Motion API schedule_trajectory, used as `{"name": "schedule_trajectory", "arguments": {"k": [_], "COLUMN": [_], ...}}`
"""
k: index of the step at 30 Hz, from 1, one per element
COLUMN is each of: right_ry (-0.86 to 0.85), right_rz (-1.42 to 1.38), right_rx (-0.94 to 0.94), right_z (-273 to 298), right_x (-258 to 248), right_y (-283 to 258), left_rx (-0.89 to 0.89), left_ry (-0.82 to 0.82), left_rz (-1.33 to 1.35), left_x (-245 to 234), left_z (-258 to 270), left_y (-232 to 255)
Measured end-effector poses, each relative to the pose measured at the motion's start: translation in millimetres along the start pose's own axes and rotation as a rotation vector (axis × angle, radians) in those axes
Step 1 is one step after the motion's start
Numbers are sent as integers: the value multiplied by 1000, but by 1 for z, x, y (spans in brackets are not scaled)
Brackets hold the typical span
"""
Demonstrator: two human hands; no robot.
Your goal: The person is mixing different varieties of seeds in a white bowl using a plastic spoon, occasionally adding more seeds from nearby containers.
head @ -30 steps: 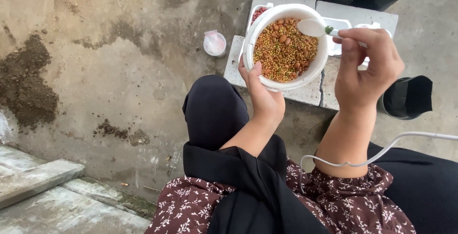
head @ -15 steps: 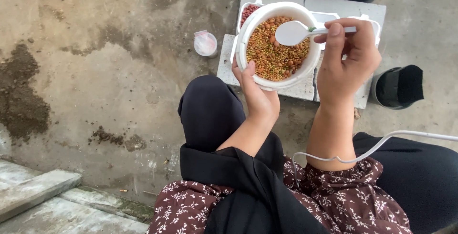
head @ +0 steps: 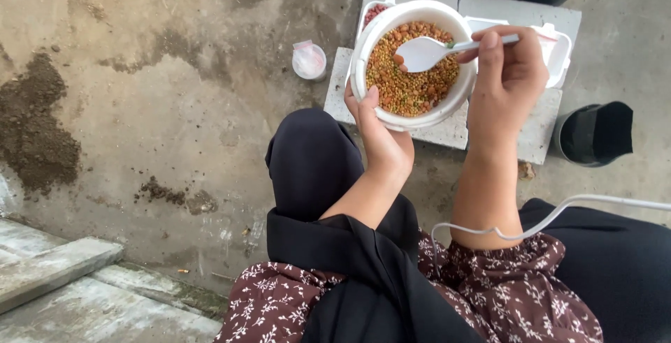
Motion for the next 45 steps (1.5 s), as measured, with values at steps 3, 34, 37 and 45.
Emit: {"name": "schedule_trajectory", "arguments": {"k": [3, 34, 37, 45], "right_ry": [60, 224, 94, 73], "right_rz": [-54, -192, -126, -77], "right_rx": [156, 322, 212, -26], "right_z": [-2, -20, -16, -17], "right_x": [2, -19, -6, -13], "right_y": [6, 32, 21, 7], "left_rx": [-38, 86, -4, -61], "left_ry": [46, 82, 5, -42], "left_rz": [-24, 104, 72, 102], "left_x": [2, -26, -19, -6], "left_z": [1, -47, -34, -15], "left_y": [1, -18, -18, -14]}}
Point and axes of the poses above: each hand's wrist, its own z-axis away from the middle knuckle, its own x-axis out of the palm, y = z × x, the point moved 1 cm from there along -z, towards the middle knuckle, and after that the axes turned 4 degrees about y, right-handed, at the moved point
